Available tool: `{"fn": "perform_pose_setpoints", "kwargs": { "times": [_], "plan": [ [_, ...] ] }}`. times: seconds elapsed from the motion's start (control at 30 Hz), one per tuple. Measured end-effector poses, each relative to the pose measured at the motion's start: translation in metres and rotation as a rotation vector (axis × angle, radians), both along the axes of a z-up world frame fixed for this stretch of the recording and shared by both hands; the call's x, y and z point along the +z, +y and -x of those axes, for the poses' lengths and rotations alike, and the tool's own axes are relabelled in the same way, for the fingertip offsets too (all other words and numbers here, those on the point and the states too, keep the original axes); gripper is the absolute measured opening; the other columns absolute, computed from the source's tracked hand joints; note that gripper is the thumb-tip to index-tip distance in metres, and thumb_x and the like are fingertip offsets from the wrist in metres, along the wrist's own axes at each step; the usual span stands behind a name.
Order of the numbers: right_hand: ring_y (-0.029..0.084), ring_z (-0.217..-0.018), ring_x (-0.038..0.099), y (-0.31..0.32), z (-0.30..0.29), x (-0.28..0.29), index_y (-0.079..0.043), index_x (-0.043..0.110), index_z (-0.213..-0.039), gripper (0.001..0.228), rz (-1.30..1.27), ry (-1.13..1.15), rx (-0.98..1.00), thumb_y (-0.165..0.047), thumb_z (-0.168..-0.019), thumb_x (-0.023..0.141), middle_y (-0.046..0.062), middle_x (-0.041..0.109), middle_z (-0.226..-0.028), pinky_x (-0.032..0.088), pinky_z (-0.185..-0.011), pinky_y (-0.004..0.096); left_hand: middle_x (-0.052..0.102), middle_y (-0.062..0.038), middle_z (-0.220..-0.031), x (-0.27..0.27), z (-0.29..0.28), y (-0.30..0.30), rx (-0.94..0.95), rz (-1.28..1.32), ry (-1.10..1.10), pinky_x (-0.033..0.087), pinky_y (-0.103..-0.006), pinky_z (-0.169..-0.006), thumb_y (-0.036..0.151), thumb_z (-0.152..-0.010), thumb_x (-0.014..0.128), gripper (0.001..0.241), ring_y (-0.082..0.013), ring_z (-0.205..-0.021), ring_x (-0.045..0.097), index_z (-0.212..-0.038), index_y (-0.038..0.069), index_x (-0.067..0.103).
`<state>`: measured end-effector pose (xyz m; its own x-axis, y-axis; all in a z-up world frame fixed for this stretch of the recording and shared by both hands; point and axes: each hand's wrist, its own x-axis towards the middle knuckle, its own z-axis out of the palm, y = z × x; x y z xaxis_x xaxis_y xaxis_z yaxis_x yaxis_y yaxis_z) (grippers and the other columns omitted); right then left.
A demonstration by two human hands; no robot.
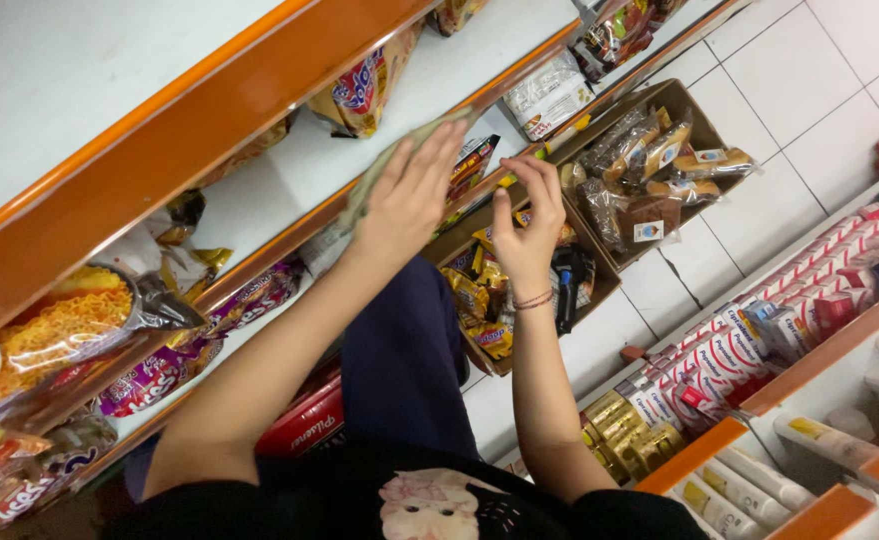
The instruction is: The person sprays a liquid from a green bottle onto a cloth and wipes the edges of retail shelves between snack packages.
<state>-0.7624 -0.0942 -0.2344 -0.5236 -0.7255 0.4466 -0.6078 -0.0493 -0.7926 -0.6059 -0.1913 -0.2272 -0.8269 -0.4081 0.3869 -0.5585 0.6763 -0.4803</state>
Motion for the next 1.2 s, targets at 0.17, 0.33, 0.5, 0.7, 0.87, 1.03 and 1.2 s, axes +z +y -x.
{"fn": "perform_pose_setpoints", "kwargs": {
  "times": [0.17,0.33,0.5,0.7,0.87,1.03,1.2],
  "plan": [
    [0.03,-0.115,0.066,0.001,-0.01,0.004,-0.002,0.066,-0.12,0.032,0.039,-0.02,-0.047,0.005,-0.089,0.064,0.016,0.064,-0.122,0.055,-0.101,0.038,0.027,-0.012,-0.173,-0.004,0.078,-0.018,-0.053,0.02,0.021,0.007,-0.0471,-0.131,0.035,-0.102,0.05,0.074,-0.0264,-0.161,0.017,-0.164,-0.003,0.039],
    [0.029,-0.113,0.066,0.001,-0.031,0.008,-0.002,0.066,-0.122,0.033,0.066,-0.004,-0.033,0.006,-0.089,0.064,0.016,0.063,-0.122,0.057,-0.099,0.038,0.023,-0.009,-0.174,-0.006,0.04,-0.009,-0.01,0.037,-0.045,0.003,-0.0481,-0.13,0.036,-0.099,0.051,0.076,-0.0239,-0.161,0.014,-0.164,0.0,0.037],
    [0.033,-0.116,0.065,-0.001,-0.061,0.012,-0.002,0.067,-0.121,0.034,0.053,0.068,0.025,0.007,-0.088,0.065,0.017,0.063,-0.122,0.052,-0.105,0.041,0.025,-0.004,-0.174,-0.004,-0.048,0.01,0.023,0.01,-0.085,0.004,-0.0466,-0.13,0.035,-0.102,0.049,0.072,-0.0197,-0.161,0.016,-0.164,0.002,0.037],
    [0.037,-0.132,0.055,-0.007,-0.103,0.016,-0.004,0.062,-0.133,0.048,0.033,0.275,0.147,0.007,-0.086,0.063,0.017,0.057,-0.137,0.045,-0.115,0.046,0.033,0.006,-0.17,0.002,-0.155,0.037,0.095,0.131,-0.146,0.011,-0.0399,-0.128,0.031,-0.104,0.047,0.06,-0.0089,-0.156,0.026,-0.163,0.016,0.042],
    [0.033,-0.147,0.046,-0.009,-0.126,0.026,-0.006,0.056,-0.144,0.063,-0.02,0.434,0.261,0.007,-0.083,0.06,0.014,0.055,-0.147,0.033,-0.125,0.05,0.043,0.01,-0.165,0.0,-0.226,0.056,0.093,0.105,-0.071,0.02,-0.0358,-0.125,0.026,-0.105,0.051,0.052,-0.0043,-0.151,0.036,-0.157,0.019,0.054],
    [0.031,-0.15,0.042,-0.008,-0.129,0.025,-0.005,0.056,-0.142,0.064,-0.079,0.488,0.294,0.008,-0.079,0.058,0.013,0.055,-0.147,0.023,-0.127,0.053,0.053,-0.002,-0.158,0.016,-0.227,0.077,0.036,-0.279,0.201,0.037,-0.0422,-0.116,0.013,-0.096,0.059,0.05,-0.0156,-0.145,0.05,-0.146,0.01,0.061],
    [0.028,-0.146,0.047,-0.001,-0.118,0.004,-0.003,0.058,-0.134,0.054,-0.039,0.562,0.256,0.007,-0.08,0.059,0.012,0.056,-0.142,0.029,-0.124,0.052,0.055,-0.022,-0.15,0.049,-0.211,0.097,-0.045,-0.534,0.72,0.044,-0.051,-0.115,-0.011,-0.091,0.053,0.056,-0.037,-0.133,0.056,-0.146,-0.006,0.054]
  ]
}}
